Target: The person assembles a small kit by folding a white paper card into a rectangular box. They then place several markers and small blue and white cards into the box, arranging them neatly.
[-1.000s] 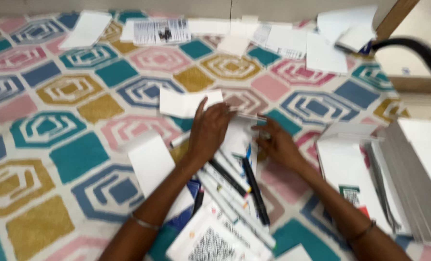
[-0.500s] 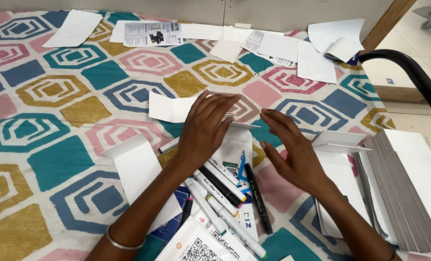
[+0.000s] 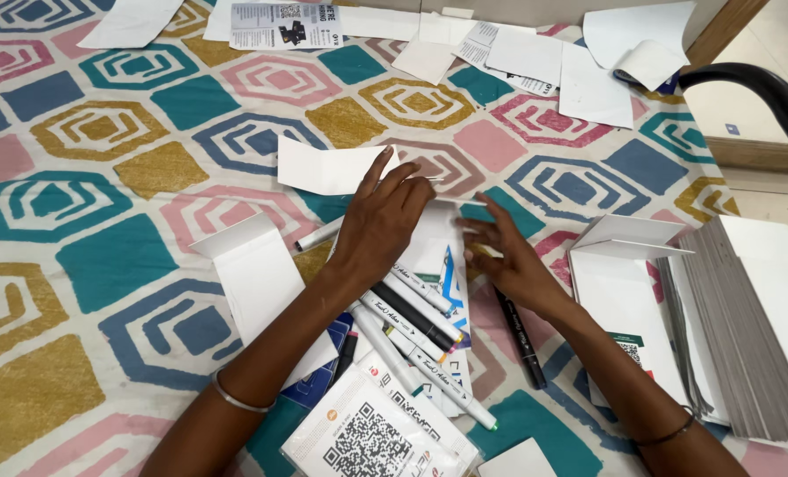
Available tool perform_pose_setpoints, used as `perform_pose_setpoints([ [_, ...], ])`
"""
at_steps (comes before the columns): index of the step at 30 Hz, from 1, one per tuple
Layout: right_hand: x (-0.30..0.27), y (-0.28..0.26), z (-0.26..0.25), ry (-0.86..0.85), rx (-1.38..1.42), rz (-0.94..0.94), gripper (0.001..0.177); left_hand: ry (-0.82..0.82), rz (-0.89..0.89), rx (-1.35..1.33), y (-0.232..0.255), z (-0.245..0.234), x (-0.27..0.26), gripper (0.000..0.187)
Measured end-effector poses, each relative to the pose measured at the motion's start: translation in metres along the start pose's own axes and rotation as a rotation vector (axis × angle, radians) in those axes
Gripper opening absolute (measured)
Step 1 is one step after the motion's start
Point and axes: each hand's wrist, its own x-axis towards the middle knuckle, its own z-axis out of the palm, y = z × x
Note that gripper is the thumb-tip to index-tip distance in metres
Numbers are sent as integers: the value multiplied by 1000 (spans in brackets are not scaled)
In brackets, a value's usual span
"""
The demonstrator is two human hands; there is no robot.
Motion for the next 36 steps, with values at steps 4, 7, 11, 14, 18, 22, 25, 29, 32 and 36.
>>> perform_pose_setpoints([
  [4, -2, -19, 1, 153, 48, -84, 87, 108, 14, -43, 13, -21, 12, 17],
  [7, -3, -25, 2, 236, 101, -95, 83, 170, 72, -32, 19, -38, 15, 17],
  [11, -4, -23, 4, 187, 139, -28, 47, 241, 160, -18, 23, -54, 22, 14],
  [14, -7, -19, 6, 298, 129, 20, 31, 296, 208, -42, 29, -62, 26, 13],
  [18, -12, -21, -2, 378, 171, -82, 17, 338, 220, -186, 41, -75, 32, 20],
  [22, -24, -36, -11, 490, 136, -139, 22, 437, 56, -316, 46, -82, 36, 40],
  [25, -32, -56, -11, 508, 121, -195, 24, 300, -226, -701, 47, -78, 37, 47],
  [29, -35, -90, -16, 457, 144, -239, 41, 138, -540, -1257, 46, -60, 35, 41],
  [32, -41, -109, -21, 435, 29, -83, 59, 13, -709, -1417, 40, -47, 33, 45],
  [36, -58, -113, -26, 410, -218, 50, 70, -99, -803, -1507, 50, -25, 22, 39],
])
